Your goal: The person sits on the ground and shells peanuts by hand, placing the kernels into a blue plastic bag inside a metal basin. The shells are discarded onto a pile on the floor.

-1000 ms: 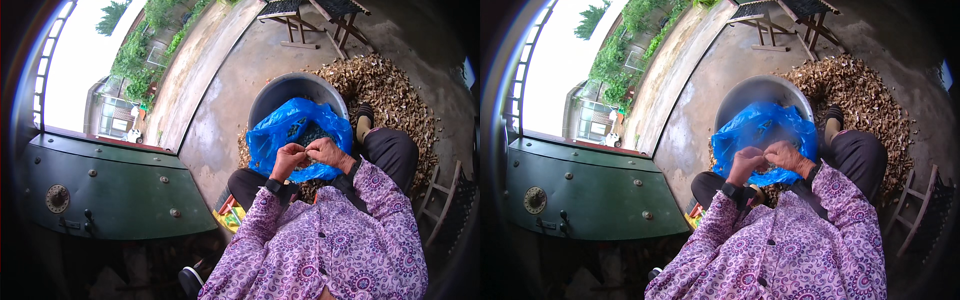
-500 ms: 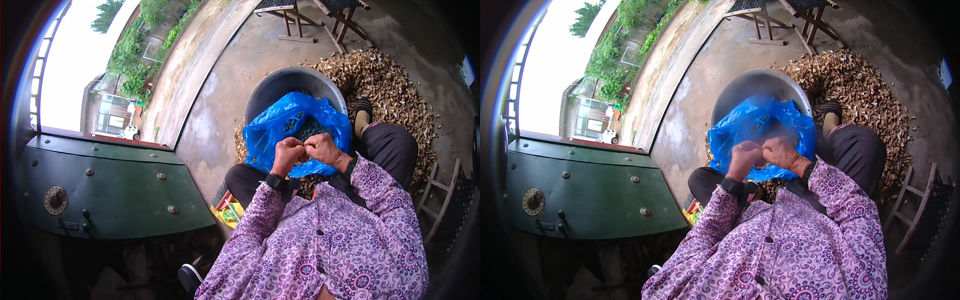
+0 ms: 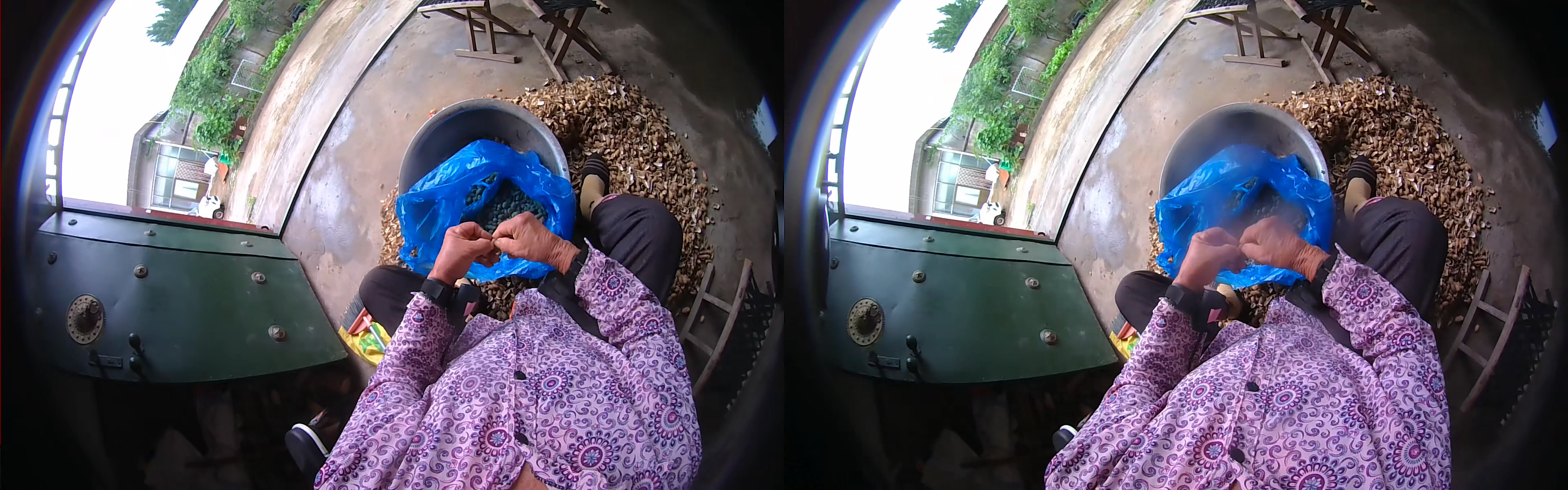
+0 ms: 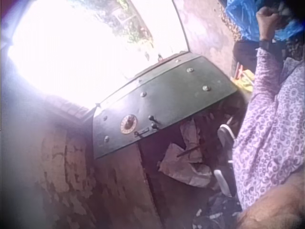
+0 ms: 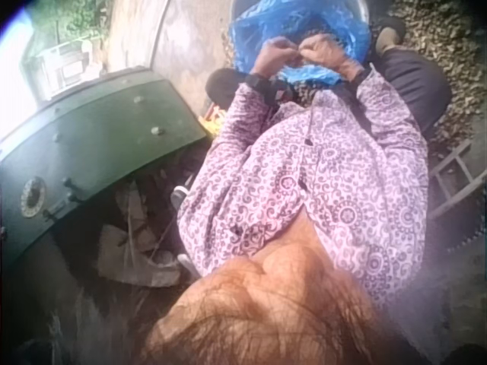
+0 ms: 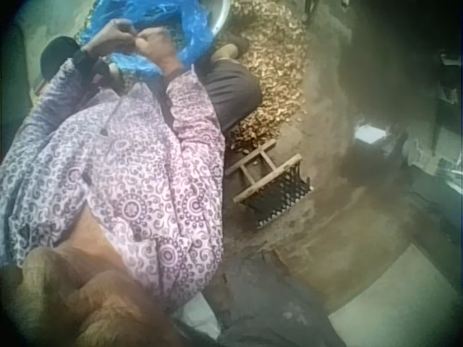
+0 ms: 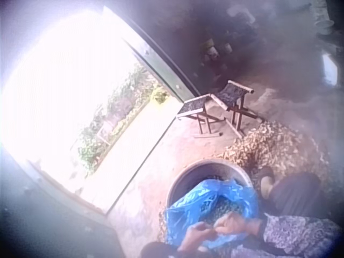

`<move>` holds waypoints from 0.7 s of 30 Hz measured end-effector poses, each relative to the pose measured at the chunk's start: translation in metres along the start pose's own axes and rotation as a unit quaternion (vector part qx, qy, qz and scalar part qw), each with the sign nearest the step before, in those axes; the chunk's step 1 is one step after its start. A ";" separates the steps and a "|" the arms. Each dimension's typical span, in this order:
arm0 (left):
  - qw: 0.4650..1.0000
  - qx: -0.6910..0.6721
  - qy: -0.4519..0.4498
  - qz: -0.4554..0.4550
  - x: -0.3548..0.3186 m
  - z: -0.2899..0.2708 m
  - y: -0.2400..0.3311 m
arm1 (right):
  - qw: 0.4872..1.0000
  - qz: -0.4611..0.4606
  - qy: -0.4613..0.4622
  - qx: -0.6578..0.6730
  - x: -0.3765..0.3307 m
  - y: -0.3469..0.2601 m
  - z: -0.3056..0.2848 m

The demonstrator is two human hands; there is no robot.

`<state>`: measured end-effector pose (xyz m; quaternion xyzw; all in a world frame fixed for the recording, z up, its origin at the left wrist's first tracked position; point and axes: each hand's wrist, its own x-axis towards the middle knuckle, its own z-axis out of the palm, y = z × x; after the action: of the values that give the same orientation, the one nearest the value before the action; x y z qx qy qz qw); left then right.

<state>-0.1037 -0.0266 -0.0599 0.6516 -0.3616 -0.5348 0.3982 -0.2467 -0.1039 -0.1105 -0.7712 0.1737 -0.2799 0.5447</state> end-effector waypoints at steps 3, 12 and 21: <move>0.999 0.012 0.029 -0.025 -0.003 0.004 0.010 | 0.999 0.040 0.000 -0.009 0.001 -0.007 0.002; 0.995 -0.036 0.088 -0.031 0.000 0.009 0.004 | 0.993 0.002 0.099 -0.061 0.005 0.005 0.018; 0.963 -0.194 0.189 0.001 0.007 0.020 -0.023 | 0.980 0.039 0.158 -0.112 0.008 0.020 0.035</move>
<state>-0.1208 -0.0263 -0.0856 0.6504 -0.1702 -0.4615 0.5788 -0.2177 -0.0893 -0.1357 -0.7658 0.3177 -0.3555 0.4315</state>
